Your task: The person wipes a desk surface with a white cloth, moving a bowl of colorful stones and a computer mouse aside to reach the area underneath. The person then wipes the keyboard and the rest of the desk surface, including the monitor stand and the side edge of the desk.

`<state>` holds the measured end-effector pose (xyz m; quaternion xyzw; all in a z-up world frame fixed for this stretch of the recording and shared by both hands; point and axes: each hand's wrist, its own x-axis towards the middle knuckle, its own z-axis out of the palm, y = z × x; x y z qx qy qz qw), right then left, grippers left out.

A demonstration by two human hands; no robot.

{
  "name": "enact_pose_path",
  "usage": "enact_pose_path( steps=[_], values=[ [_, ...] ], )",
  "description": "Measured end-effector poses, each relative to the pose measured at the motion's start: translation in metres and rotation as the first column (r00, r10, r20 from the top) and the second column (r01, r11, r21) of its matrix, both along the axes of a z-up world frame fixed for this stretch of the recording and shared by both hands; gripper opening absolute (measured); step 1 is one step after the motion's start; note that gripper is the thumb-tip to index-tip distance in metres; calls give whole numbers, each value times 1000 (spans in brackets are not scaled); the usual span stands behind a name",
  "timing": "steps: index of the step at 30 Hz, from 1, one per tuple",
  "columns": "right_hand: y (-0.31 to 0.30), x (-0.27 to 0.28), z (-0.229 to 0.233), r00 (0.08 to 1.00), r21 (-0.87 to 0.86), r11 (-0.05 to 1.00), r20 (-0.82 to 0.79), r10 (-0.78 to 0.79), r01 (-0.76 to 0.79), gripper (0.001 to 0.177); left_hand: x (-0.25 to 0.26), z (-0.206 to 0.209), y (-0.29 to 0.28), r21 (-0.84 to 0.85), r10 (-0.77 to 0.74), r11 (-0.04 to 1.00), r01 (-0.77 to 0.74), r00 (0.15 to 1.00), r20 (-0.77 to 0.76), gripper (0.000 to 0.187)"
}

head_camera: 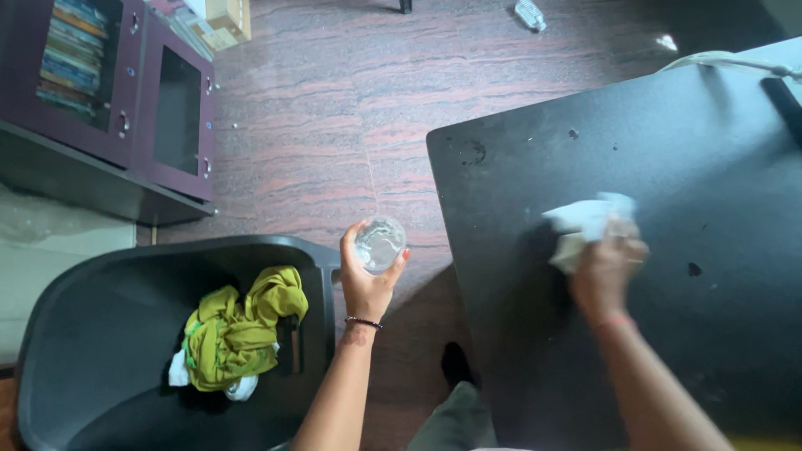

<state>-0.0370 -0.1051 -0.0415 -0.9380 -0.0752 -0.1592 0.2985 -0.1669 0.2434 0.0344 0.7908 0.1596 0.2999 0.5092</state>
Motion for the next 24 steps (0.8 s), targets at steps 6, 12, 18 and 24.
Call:
enact_pose_path(
  steps=[6,12,18,24],
  values=[
    [48,-22,-32,991,-323,944,-132,30,-72,46,-7,-14,-17,-85,-46,995,45,999,-4,75],
    [146,-57,-32,777,138,795,-168,606,-590,55,-10,-8,-27,-129,-86,988,87,996,6,75],
    [18,-3,8,975,6,977,-70,213,-213,55,-3,5,-25,-185,-97,978,101,995,27,73],
    [-29,17,-7,968,-261,934,1,-253,244,55,-5,4,-24,-117,-89,989,88,996,-1,75]
  ],
)
